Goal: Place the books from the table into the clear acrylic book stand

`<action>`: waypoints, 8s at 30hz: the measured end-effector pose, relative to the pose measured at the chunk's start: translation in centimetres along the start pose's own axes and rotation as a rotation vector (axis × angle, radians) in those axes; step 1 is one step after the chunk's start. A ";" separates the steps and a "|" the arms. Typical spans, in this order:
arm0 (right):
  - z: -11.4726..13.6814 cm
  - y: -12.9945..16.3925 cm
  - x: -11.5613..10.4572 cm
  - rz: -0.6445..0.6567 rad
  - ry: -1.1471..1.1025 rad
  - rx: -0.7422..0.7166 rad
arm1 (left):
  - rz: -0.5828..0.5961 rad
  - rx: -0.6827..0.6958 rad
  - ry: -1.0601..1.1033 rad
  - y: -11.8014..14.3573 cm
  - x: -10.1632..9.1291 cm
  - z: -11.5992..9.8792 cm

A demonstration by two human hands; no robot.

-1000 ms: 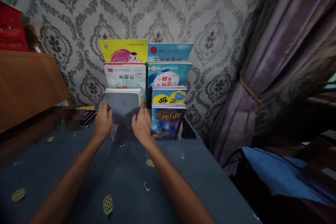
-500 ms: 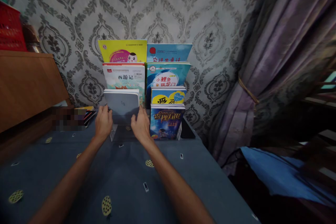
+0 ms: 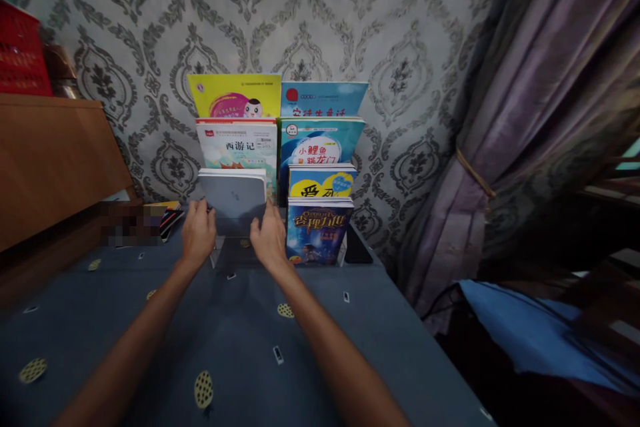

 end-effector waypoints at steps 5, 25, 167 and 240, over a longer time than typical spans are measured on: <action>-0.2 0.0 0.1 0.001 -0.008 -0.002 | -0.009 0.011 0.018 -0.2 -0.3 0.0; 2.9 0.1 -4.5 -0.189 -0.087 -0.076 | -0.068 -0.048 0.151 -1.1 -1.1 3.0; -1.5 14.0 -1.5 0.872 0.226 -0.294 | 0.914 0.225 -0.177 15.1 -6.9 1.7; 4.6 13.0 2.8 0.885 0.106 -0.667 | 0.827 0.014 0.387 10.9 -2.0 6.5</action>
Point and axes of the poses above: each hand's wrist, its own y-axis away from the middle knuckle, its own x-axis out of the palm, z = x × y, the point moved 5 cm from there along -y, towards the middle knuckle, and after that the axes turned 12 degrees about y, right-handed, at the moved point
